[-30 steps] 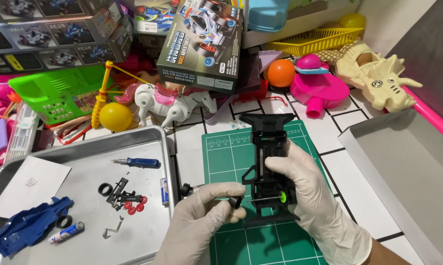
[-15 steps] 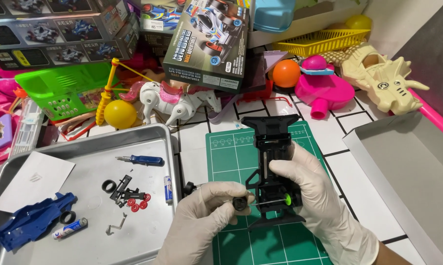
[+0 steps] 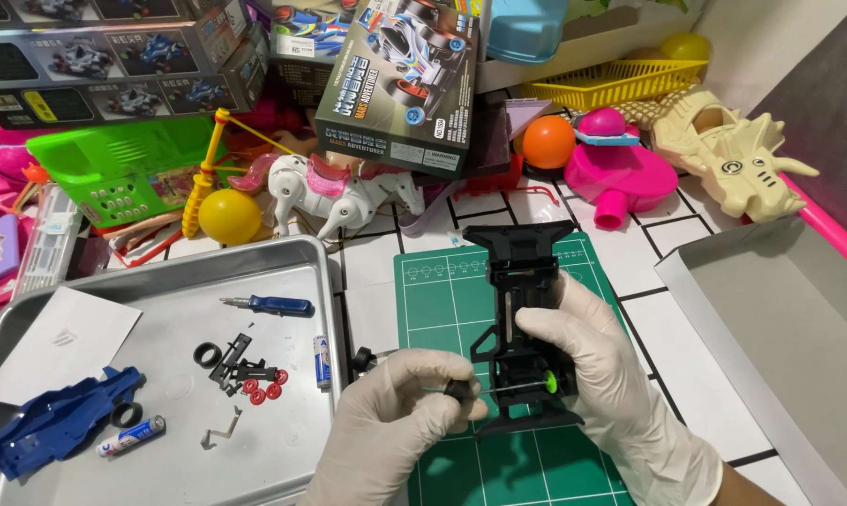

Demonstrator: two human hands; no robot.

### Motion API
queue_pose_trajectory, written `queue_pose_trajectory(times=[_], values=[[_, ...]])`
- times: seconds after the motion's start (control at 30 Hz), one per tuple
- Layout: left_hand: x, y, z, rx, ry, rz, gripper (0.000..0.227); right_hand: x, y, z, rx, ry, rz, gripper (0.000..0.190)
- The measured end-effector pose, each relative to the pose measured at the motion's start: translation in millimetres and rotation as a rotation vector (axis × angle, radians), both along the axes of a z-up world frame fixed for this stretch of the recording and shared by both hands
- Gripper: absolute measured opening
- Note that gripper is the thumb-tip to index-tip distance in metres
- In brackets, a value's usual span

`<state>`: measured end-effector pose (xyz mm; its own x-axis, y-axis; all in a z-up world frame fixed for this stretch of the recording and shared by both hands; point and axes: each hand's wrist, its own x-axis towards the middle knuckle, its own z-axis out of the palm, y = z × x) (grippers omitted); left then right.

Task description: The person assembles a toy car chassis on a green cutting mat. They use a screwdriver to tighten screws on the black frame, attach a green gear, and install a black wheel. The person handles various small parts and tools while working on the assembly.

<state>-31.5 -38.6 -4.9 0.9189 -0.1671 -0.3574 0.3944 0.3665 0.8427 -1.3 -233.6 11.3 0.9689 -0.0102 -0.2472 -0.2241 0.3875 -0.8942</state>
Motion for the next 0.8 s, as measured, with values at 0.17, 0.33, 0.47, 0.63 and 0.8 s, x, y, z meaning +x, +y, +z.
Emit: queue_pose_trajectory(times=[0.17, 0.33, 0.47, 0.63, 0.8], values=[[1, 4, -20, -0.003, -0.354, -0.045, 0.024, -1, 0, 0, -0.039, -0.009, 0.0, 0.042], [2, 3, -19, 0.107, -0.143, -0.01, 0.026, -3, 5, 5, -0.115, 0.01, -0.025, 0.039], [1, 3, -18, 0.109, -0.077, -0.005, 0.025, -3, 3, 3, -0.123, -0.018, -0.019, 0.04], [1, 1, -12, 0.15, 0.03, 0.014, 0.03, -3, 4, 3, -0.146, -0.02, -0.036, 0.045], [1, 2, -14, 0.105, -0.006, -0.018, 0.027, -4, 4, 4, -0.137, -0.02, -0.036, 0.047]])
